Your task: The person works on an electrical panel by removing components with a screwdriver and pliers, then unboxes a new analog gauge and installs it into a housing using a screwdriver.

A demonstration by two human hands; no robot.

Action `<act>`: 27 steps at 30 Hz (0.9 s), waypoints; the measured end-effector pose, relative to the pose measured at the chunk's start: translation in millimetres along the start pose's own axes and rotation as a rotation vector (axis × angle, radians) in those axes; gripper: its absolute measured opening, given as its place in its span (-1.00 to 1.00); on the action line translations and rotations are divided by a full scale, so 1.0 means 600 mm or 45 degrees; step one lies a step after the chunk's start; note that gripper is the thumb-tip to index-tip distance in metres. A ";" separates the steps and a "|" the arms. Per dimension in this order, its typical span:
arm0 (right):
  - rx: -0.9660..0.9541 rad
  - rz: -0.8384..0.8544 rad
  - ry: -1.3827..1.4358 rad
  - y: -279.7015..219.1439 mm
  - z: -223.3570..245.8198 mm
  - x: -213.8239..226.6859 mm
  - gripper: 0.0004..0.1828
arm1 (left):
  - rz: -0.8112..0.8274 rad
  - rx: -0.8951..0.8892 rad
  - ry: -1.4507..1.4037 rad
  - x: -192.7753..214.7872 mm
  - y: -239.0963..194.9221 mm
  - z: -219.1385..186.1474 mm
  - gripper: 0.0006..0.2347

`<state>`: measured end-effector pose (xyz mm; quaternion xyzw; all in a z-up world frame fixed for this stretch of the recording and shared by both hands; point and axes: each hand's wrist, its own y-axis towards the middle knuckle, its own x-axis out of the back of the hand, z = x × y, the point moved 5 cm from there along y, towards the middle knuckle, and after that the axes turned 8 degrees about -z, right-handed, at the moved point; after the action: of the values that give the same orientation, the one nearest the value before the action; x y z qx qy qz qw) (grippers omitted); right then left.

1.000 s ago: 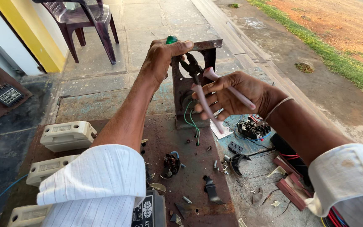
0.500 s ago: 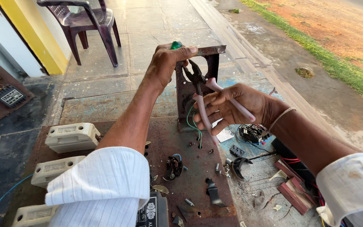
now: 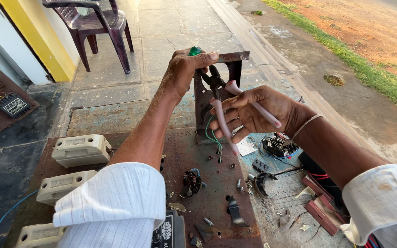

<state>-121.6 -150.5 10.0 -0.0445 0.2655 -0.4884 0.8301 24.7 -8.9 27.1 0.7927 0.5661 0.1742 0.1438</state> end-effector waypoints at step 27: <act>0.012 -0.645 -0.385 0.024 -0.052 0.018 -0.78 | 0.007 0.068 0.032 0.013 -0.008 -0.002 -0.61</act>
<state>-121.5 -146.0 -25.7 -0.1777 0.1168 -0.6692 0.7120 22.4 -0.2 26.9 0.7955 0.5703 0.1692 0.1149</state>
